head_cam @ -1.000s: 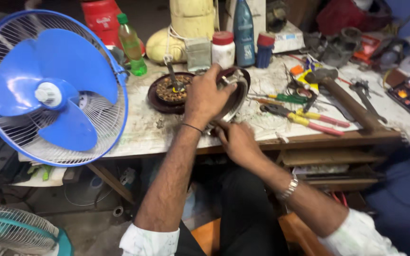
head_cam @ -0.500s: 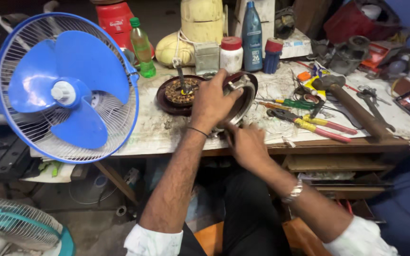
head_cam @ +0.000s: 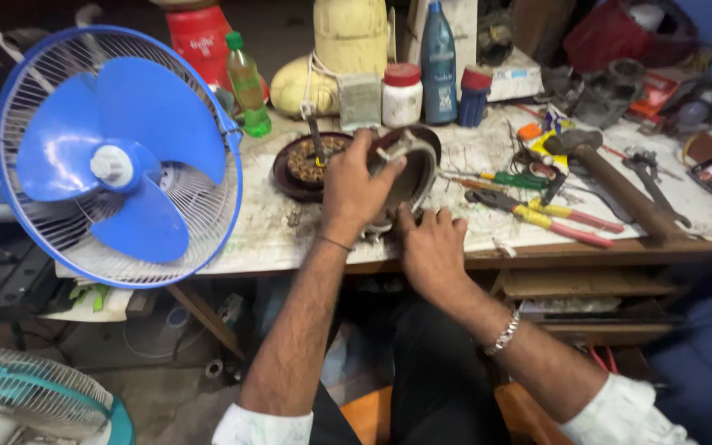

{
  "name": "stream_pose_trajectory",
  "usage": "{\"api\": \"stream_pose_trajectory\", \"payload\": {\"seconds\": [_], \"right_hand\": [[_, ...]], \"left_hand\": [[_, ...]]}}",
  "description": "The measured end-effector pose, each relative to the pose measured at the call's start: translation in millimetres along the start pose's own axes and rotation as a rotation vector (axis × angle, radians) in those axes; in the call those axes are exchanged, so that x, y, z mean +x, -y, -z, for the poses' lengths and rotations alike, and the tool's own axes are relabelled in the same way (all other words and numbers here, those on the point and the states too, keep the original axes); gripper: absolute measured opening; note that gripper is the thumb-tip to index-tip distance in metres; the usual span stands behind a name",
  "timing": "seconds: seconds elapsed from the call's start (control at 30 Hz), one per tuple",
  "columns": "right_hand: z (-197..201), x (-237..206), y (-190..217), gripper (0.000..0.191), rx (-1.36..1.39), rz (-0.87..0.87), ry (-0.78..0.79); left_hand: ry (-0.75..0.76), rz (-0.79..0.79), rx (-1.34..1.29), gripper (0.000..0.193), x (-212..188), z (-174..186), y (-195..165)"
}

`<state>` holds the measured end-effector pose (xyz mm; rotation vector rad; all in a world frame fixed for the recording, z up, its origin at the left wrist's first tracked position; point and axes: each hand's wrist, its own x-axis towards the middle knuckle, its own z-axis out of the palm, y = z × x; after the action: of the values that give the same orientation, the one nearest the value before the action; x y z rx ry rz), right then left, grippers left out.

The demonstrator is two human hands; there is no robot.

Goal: The person disassembles a fan motor housing, removes the top cover, and then reassembles it by aligning and pressing the cover back onto the base. They wipe the exterior with a cloth and rotate the assembled unit on the workbench.

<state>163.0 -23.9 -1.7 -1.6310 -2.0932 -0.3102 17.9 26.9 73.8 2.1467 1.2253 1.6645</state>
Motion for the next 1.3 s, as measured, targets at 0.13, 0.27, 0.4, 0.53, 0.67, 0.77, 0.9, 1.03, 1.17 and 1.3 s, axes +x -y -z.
{"api": "stream_pose_trajectory", "payload": {"seconds": [0.13, 0.27, 0.4, 0.53, 0.67, 0.77, 0.9, 1.03, 1.17, 1.3], "right_hand": [[4, 4, 3, 0.031, 1.022, -0.012, 0.202], [8, 1, 1, 0.039, 0.222, -0.032, 0.018], [8, 3, -2, 0.034, 0.854, -0.025, 0.135], [10, 2, -5, 0.043, -0.069, 0.027, 0.087], [15, 5, -8, 0.033, 1.089, -0.122, 0.218], [18, 3, -5, 0.037, 0.406, -0.121, 0.245], [22, 3, -5, 0.034, 0.734, -0.026, 0.192], [19, 3, -7, 0.039, 0.102, 0.041, 0.042], [13, 6, -8, 0.030, 0.632, -0.035, 0.156], [8, -1, -7, 0.036, 0.340, 0.001, 0.064]], "left_hand": [[-0.044, -0.025, -0.025, 0.044, -6, -2, 1], [-0.056, -0.012, -0.034, 0.040, -12, -4, 0], [-0.029, 0.042, -0.025, 0.036, -14, -8, -1], [-0.057, -0.011, -0.090, 0.041, -14, -13, -1], [-0.023, 0.001, -0.105, 0.045, -14, -16, -4], [-0.033, 0.005, -0.056, 0.047, -16, -15, -6], [0.003, 0.038, -0.068, 0.040, -15, -15, -9], [0.002, 0.039, -0.108, 0.038, -13, -14, -8], [-0.025, 0.020, -0.097, 0.037, -14, -13, -6], [-0.026, 0.016, -0.094, 0.038, -14, -12, -5]]}}
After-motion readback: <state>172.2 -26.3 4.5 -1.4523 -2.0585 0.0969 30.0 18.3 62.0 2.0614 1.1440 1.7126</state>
